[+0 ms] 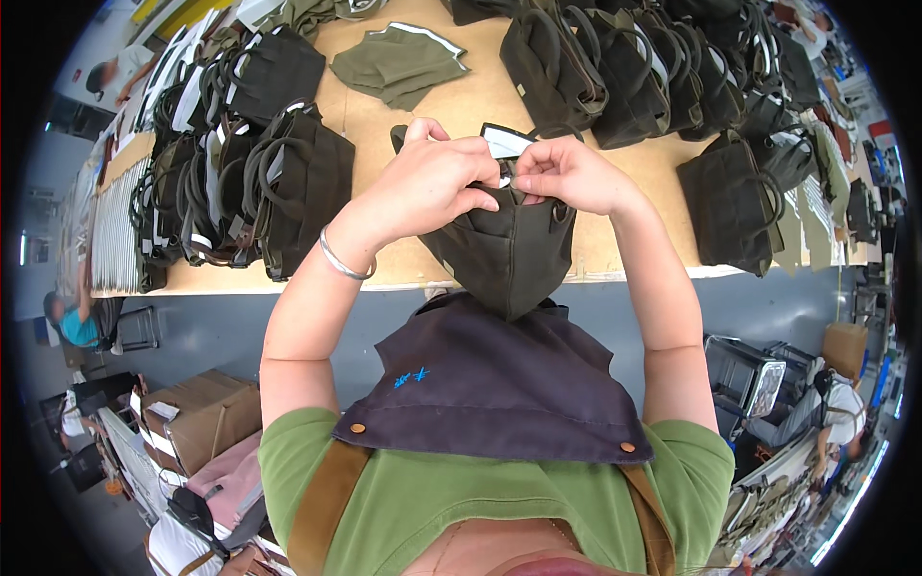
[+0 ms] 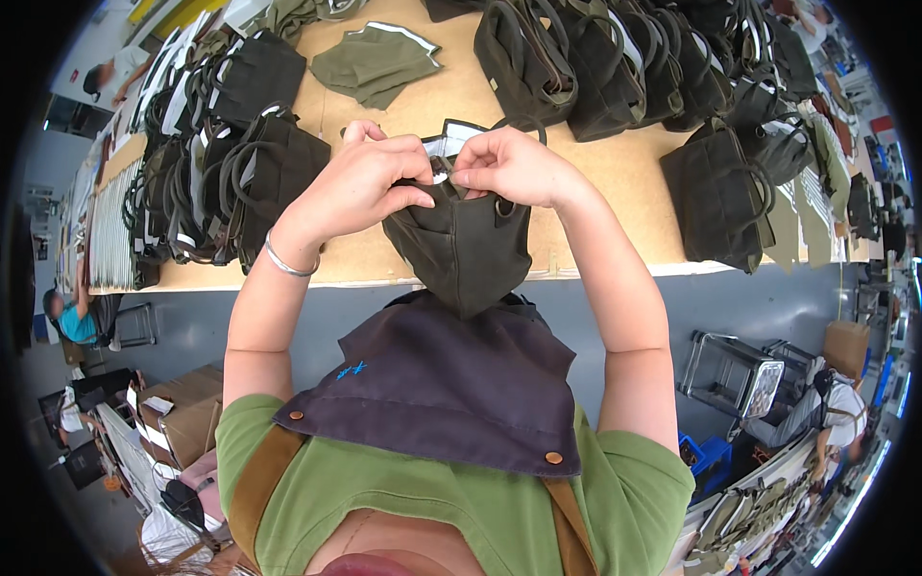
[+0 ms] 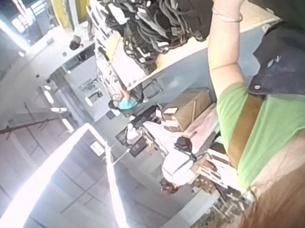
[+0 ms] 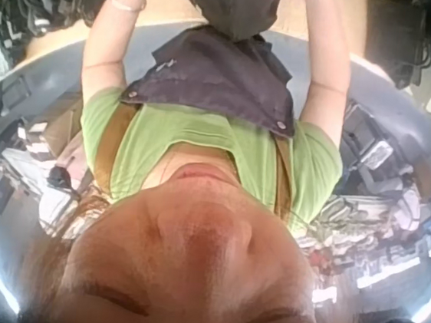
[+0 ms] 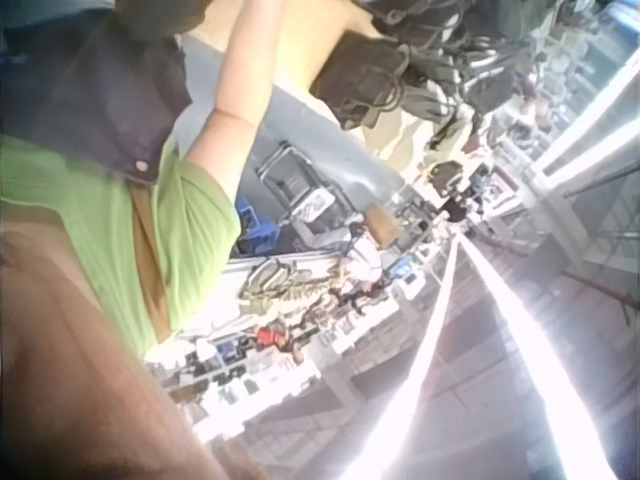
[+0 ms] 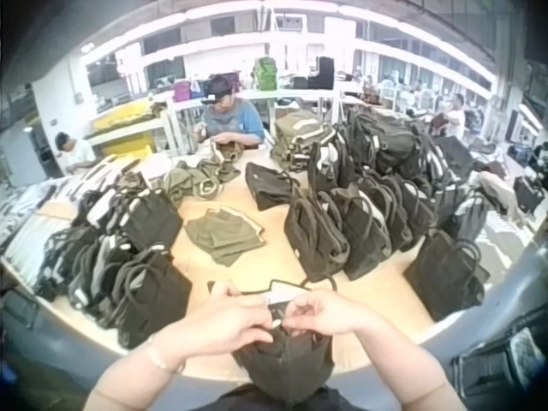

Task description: The person is assembling green canvas bags at a workbench. They repeatedly open the bags, manipulate the interior lining and zipper mechanisms, and then close the bags. The person handles multiple bags one at a time, performing the same assembly or inspection steps on each unit.

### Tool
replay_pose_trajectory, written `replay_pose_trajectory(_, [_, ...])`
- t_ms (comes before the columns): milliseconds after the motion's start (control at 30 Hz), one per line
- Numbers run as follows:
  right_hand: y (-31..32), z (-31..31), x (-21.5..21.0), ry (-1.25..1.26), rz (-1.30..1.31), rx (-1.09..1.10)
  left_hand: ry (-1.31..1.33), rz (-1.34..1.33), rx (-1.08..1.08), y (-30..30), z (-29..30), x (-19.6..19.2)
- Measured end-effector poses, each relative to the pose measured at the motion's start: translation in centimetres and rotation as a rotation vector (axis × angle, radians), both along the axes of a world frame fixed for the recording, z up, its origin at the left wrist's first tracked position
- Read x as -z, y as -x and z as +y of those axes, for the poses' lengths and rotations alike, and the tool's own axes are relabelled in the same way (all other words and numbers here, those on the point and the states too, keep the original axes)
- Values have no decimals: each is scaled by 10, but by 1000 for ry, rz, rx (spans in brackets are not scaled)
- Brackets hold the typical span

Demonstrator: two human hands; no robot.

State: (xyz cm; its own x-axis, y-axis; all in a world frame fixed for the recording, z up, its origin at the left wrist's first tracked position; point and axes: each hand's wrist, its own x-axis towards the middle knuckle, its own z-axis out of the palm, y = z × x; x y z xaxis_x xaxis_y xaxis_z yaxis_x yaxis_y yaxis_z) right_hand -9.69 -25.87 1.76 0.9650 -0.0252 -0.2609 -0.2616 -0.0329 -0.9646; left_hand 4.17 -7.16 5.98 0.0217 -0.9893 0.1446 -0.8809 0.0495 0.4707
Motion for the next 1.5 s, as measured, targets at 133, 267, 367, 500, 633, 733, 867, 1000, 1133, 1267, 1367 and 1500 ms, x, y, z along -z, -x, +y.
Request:
replay_pose_trajectory(133, [0, 1, -7, 127, -33, -53, 12, -33, -52, -2, 4, 3])
replay_pose_trajectory(267, [6, 10, -11, 229, -43, -73, 25, 4, -25, -2, 7, 2])
replay_pose_trajectory(367, [8, 19, -11, 234, -38, -6, 20, 19, -37, 0, 12, 6])
replay_pose_trajectory(500, [10, 24, -10, 136, -22, 29, 53, 41, -92, 3, 17, 9])
replay_pose_trajectory(633, [14, 25, -8, 241, -37, 5, 33, 37, -101, 6, 17, 7])
replay_pose_trajectory(733, [15, 28, -11, 335, -18, 18, 3, 23, -99, 6, 15, 6])
replay_pose_trajectory(867, [17, 33, -6, 334, -61, 96, 39, 0, -96, 8, 14, 10])
replay_pose_trajectory(1000, [20, 33, -10, 341, -80, 37, 32, -34, -105, 10, 12, 11])
replay_pose_trajectory(1133, [23, 36, -12, 366, -135, 57, 14, -52, -102, 11, 11, 12])
replay_pose_trajectory(1267, [27, 39, -13, 395, -142, 77, -3, -63, -101, 12, 13, 9])
replay_pose_trajectory(1367, [28, 40, -17, 456, -149, 62, -18, -66, -110, 13, 13, 12])
replay_pose_trajectory(1500, [28, 41, -20, 459, -132, 55, -14, -81, -110, 14, 13, 14])
